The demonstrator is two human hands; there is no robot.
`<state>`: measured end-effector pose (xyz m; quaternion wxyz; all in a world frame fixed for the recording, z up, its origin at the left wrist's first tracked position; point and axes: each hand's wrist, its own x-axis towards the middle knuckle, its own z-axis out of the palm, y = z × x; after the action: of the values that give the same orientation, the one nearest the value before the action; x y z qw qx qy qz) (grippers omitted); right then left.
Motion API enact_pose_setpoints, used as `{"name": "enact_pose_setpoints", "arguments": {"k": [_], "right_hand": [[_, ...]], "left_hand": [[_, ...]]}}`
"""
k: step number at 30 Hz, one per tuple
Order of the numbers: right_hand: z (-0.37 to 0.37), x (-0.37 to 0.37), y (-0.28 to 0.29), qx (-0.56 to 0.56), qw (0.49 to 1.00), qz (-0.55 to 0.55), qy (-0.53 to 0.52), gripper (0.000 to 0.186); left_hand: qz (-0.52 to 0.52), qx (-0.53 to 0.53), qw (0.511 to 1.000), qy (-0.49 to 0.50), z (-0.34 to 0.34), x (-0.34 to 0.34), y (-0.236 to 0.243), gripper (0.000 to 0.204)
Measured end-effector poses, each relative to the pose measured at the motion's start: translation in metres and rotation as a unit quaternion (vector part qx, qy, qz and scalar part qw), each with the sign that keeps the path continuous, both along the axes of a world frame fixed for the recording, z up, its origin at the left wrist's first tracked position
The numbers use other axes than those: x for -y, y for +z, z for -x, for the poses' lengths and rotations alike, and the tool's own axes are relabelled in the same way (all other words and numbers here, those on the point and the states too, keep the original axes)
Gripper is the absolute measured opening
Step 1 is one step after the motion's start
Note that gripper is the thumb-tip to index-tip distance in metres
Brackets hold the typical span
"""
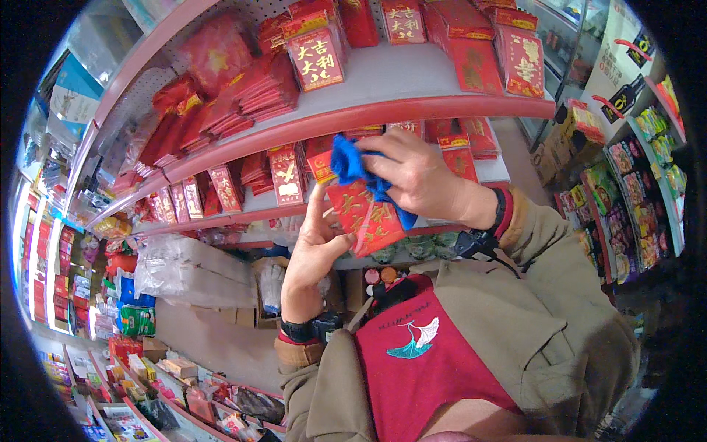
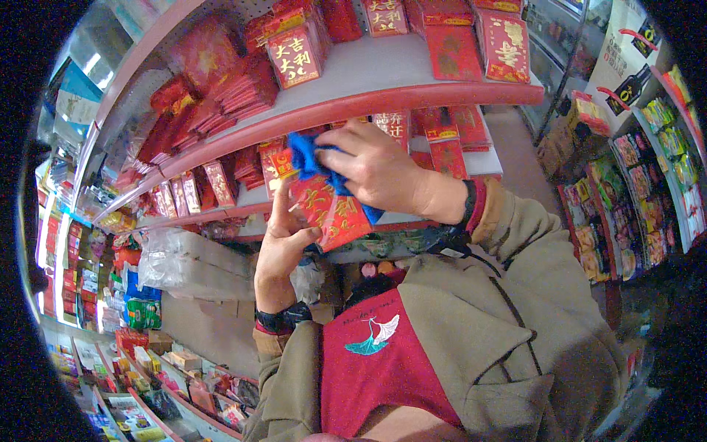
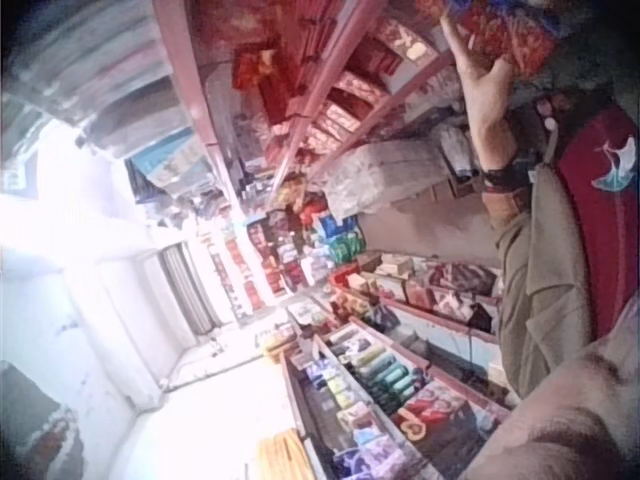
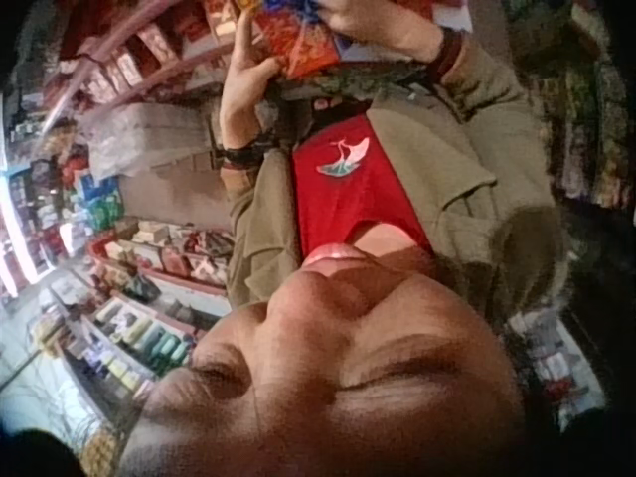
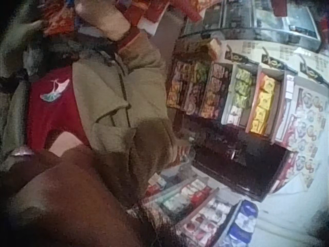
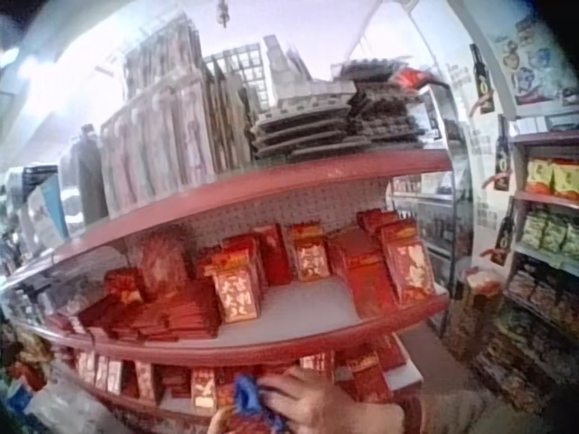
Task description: The person wipes the surfaces of red envelopes on a store shelf using a blue cloth. They pick up each envelope, wipe it, and place it back on the shelf, repeating this process for multiple items.
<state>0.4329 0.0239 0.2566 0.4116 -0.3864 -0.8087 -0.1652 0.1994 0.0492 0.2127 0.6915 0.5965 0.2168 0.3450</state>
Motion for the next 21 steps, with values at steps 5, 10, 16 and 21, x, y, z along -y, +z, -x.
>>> {"name": "enact_pose_setpoints", "arguments": {"k": [5,10,16,21], "right_hand": [[-0.024,-0.001,-0.013,-0.212,0.965,0.153,0.016,0.028],[-0.031,0.003,-0.018,-0.425,0.779,0.455,0.074,0.037],[-0.013,0.006,-0.023,-0.486,0.647,0.480,0.338,0.046],[-0.005,0.015,-0.034,-0.442,0.672,0.479,0.353,0.051]], "left_hand": [[0.032,0.087,0.996,0.015,0.006,-0.003,0.001,0.087],[0.052,0.100,0.993,0.038,-0.008,0.004,0.002,0.075],[0.039,0.030,0.999,0.004,-0.021,0.003,-0.003,0.075],[0.022,0.043,0.998,0.040,-0.025,0.007,-0.009,0.085]]}}
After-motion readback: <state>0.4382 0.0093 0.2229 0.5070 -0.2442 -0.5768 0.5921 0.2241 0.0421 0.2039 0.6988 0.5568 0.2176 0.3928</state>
